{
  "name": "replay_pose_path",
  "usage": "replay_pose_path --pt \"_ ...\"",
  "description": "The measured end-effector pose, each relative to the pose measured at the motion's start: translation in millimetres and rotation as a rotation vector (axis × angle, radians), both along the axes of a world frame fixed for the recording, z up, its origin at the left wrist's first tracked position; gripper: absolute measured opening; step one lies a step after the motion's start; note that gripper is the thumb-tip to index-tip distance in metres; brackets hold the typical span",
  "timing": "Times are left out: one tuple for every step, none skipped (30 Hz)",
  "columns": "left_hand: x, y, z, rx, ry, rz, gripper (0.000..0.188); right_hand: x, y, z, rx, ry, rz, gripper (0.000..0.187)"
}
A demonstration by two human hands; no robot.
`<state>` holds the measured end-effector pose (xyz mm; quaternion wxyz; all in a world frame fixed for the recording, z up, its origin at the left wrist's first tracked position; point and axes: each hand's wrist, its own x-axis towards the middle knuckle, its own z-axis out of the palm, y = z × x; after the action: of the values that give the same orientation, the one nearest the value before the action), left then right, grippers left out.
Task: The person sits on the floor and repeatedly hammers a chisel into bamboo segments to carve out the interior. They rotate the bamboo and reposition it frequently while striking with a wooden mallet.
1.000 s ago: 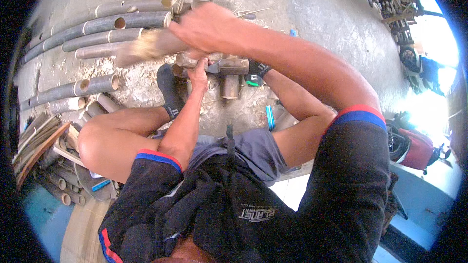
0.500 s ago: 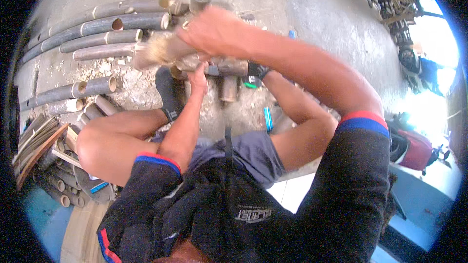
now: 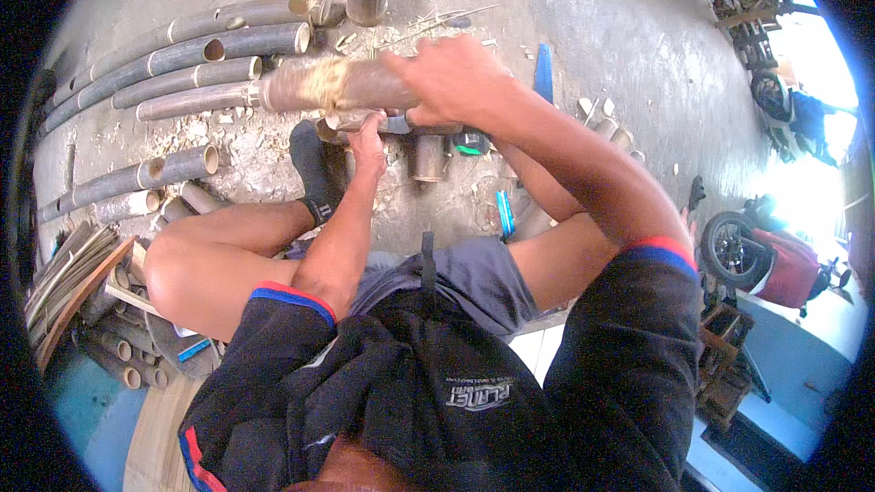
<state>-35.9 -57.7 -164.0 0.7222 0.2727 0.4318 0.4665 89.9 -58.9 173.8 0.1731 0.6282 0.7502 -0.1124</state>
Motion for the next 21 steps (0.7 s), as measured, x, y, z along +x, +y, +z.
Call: replay_pose_path --pt "2 0 10 0.048 -0.002 -0.017 0.021 13 -11 5 0.07 0.025 -0.094 0.077" --pt "3 -6 21 0.095 -0.004 -0.032 0.019 23 -27 6 0.156 0.123 -0.2 0.077" --pt "10 -12 37 0.141 -0.014 -0.051 0.017 32 -49 7 0.241 0.213 -0.309 0.077" --pt "20 -19 59 0.143 -0.113 0.016 0.011 39 -69 7 0.32 0.309 -0.416 0.077" --pt "20 -18 59 0.155 -0.044 0.004 0.01 42 -84 10 0.34 0.377 -0.54 0.079" --pt "20 -15 56 0.167 0.031 -0.008 0.009 45 -98 10 0.356 0.45 -0.665 0.081" --pt "21 -13 60 0.177 0.103 -0.026 0.009 45 -112 10 0.371 0.516 -0.797 0.083" --pt "22 -9 64 0.235 0.275 -0.078 0.011 45 -122 7 0.392 0.578 -0.878 0.083" --pt "26 -5 73 0.196 0.264 -0.111 0.013 43 -134 5 0.412 0.632 -0.963 0.083" --pt "30 3 80 0.161 0.254 -0.13 0.014 42 -144 2 0.431 0.69 -1.035 0.083" --pt "34 5 84 0.125 0.245 -0.148 0.016 43 -157 -3 0.469 0.776 -1.097 0.082" --pt "38 1 80 0.178 0.209 -0.12 0.018 40 -170 -12 0.501 0.883 -1.152 0.082" --pt "50 -7 78 0.233 0.171 -0.1 0.021 36 -179 -20 0.535 0.985 -1.215 0.081" --pt "62 -26 116 0.285 0.103 -0.132 0.026 33 -190 -27 0.606 0.982 -1.253 0.08" --pt "63 -38 103 0.044 0.063 -0.461 0.03 28 -192 -32 0.664 1.001 -1.255 0.079" --pt "78 -62 130 0.215 0.043 -0.445 0.033 22 -201 -37 0.722 0.994 -1.29 0.078" --pt "96 -77 163 0.39 0.018 -0.423 0.037 19 -210 -41 0.771 1.001 -1.28 0.077" --pt "114 -84 173 0.378 0.051 -0.452 0.036 20 -217 -41 0.825 0.997 -1.262 0.077" --pt "125 -87 178 0.366 0.083 -0.482 0.036 22 -224 -44 0.879 0.993 -1.243 0.076" --pt "129 -84 173 0.376 0.153 -0.474 0.039 26 -234 -52 0.998 0.975 -1.168 0.075" --pt "126 -80 167 0.422 0.243 -0.547 0.039 30 -246 -55 1.061 0.978 -1.196 0.076"
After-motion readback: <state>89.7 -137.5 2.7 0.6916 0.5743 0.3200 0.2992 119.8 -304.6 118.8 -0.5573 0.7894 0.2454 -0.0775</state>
